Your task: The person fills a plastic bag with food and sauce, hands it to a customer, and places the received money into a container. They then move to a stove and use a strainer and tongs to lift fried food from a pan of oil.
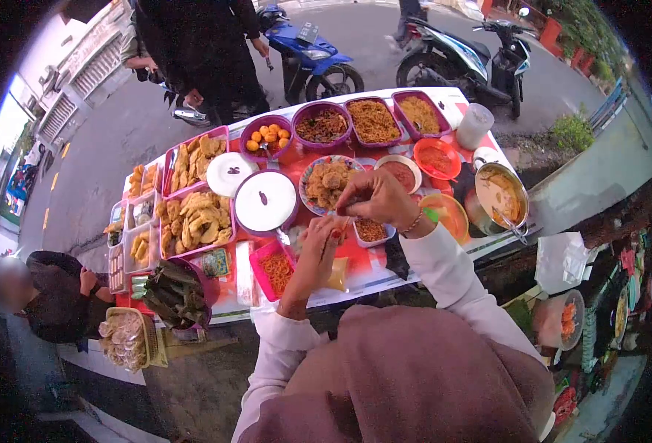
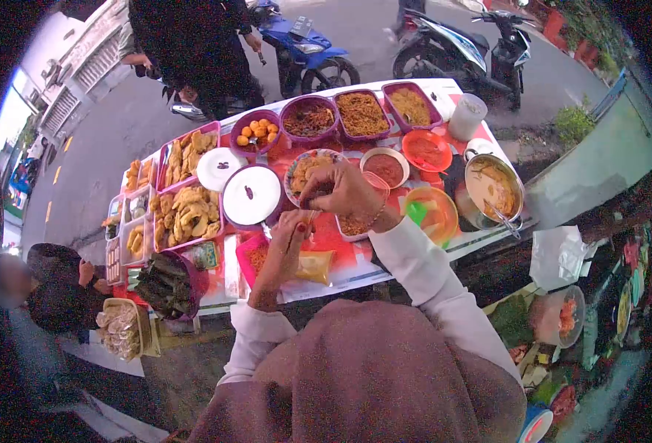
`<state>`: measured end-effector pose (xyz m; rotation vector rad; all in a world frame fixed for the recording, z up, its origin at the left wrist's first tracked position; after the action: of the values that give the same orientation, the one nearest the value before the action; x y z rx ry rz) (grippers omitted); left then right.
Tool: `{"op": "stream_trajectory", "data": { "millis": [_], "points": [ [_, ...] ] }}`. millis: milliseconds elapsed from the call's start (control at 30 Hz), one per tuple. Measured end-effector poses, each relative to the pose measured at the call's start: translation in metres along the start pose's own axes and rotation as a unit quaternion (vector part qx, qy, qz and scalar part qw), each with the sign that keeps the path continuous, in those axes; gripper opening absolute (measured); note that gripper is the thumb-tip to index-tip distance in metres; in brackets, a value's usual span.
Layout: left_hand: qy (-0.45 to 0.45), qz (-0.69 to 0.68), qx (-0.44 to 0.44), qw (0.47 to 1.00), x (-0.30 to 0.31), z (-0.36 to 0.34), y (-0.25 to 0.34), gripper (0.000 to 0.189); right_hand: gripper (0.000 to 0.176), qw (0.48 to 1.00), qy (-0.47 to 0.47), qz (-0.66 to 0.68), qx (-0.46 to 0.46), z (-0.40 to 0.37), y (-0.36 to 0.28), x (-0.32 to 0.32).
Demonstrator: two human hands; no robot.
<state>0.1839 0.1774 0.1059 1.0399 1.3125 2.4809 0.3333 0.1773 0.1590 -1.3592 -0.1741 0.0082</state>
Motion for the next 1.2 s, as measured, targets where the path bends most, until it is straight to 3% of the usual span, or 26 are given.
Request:
{"op": "stream_trajectory", "data": {
  "millis": [67,133,300,367,400,433,467,500,533,600,667,733,767,800,833,867,933,1000,1033,1067,1133,1200],
  "points": [
    [0.015,0.019,-0.013,1.0,0.006,-0.013,-0.001,0.023,0.013,0.996,0.007,-0.074,0.053,-0.002,-0.003,-0.01],
    [-0.036,-0.013,0.065,0.997,0.002,-0.032,-0.015,0.022,0.014,0.997,0.016,-0.042,0.058,-0.005,0.0,-0.021],
    [-0.071,0.005,0.073,0.995,0.003,-0.061,-0.03,0.023,0.013,1.0,-0.028,0.004,0.007,-0.015,0.0,-0.047],
    [-0.05,-0.156,0.112,0.98,0.007,-0.065,-0.024,0.022,0.012,0.994,-0.071,-0.062,0.049,-0.015,-0.01,-0.059],
    [-0.052,-0.157,0.115,0.979,0.005,-0.068,-0.026,0.022,0.012,0.981,-0.113,-0.128,0.09,-0.018,-0.017,-0.068],
    [-0.057,-0.144,0.106,0.982,0.001,-0.067,-0.029,0.022,0.011,0.988,-0.133,-0.011,-0.084,-0.018,-0.005,-0.071],
    [-0.059,-0.131,0.096,0.985,-0.002,-0.065,-0.031,0.022,0.011,0.987,-0.133,-0.012,-0.085,-0.019,-0.003,-0.07],
    [-0.027,-0.037,0.011,0.999,0.006,-0.056,-0.018,0.037,0.012,0.996,-0.086,-0.008,0.001,-0.016,-0.009,-0.065],
    [-0.027,-0.036,0.01,0.999,0.012,-0.051,-0.012,0.037,0.014,0.995,-0.038,-0.004,0.089,-0.015,-0.015,-0.061],
    [0.02,0.051,-0.056,0.997,0.021,-0.049,0.003,0.039,0.012,0.994,-0.006,-0.026,0.108,-0.015,-0.013,-0.055],
    [0.025,0.023,-0.016,0.999,0.016,-0.06,-0.008,0.04,0.011,0.99,0.028,-0.049,0.129,-0.019,-0.009,-0.048],
    [0.029,-0.002,0.019,0.999,0.009,-0.073,-0.021,0.041,0.012,0.999,0.033,0.016,0.014,-0.018,0.017,-0.04],
    [0.047,-0.117,0.062,0.99,0.003,-0.081,-0.029,0.042,0.012,0.999,0.036,0.016,0.016,-0.019,0.025,-0.039],
    [0.064,-0.231,0.107,0.965,-0.003,-0.086,-0.035,0.043,0.012,0.986,0.05,0.149,-0.051,-0.025,0.043,-0.041],
    [0.059,-0.232,0.107,0.965,-0.006,-0.085,-0.034,0.043,0.013,0.951,0.065,0.278,-0.116,-0.032,0.063,-0.046],
    [0.089,-0.236,0.113,0.961,-0.006,-0.084,-0.035,0.04,0.013,0.951,0.071,0.279,-0.116,-0.038,0.083,-0.054],
    [0.107,-0.246,0.119,0.956,-0.019,-0.087,-0.048,0.037,0.018,0.839,0.134,0.474,-0.232,-0.063,0.14,-0.079],
    [0.118,-0.436,0.192,0.871,-0.056,-0.11,-0.093,0.027,0.02,0.808,0.159,0.496,-0.275,-0.091,0.161,-0.094],
    [0.102,-0.47,0.256,0.839,-0.071,-0.112,-0.096,0.019,0.022,0.776,0.169,0.518,-0.319,-0.107,0.174,-0.102],
    [0.09,-0.473,0.259,0.837,-0.087,-0.109,-0.094,0.019,0.022,0.773,0.182,0.519,-0.317,-0.121,0.187,-0.102],
    [0.248,-0.426,0.418,0.763,-0.107,-0.116,-0.103,0.021,0.022,0.861,0.155,0.293,-0.385,-0.155,0.225,-0.094],
    [0.183,-0.444,0.419,0.771,-0.145,-0.128,-0.141,0.023,0.024,0.859,0.177,0.292,-0.382,-0.176,0.262,-0.091]
  ]
}}
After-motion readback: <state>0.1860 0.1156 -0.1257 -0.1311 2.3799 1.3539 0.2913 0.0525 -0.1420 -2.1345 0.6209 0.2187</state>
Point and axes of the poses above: each hand's wrist, its own z-axis towards the middle knuckle, its own x-axis out of the back of the hand, y = z × x, the point moved 5 cm from there along z, towards the middle knuckle, and after that the axes turned 7 degrees about z, right-handed, at the moved point
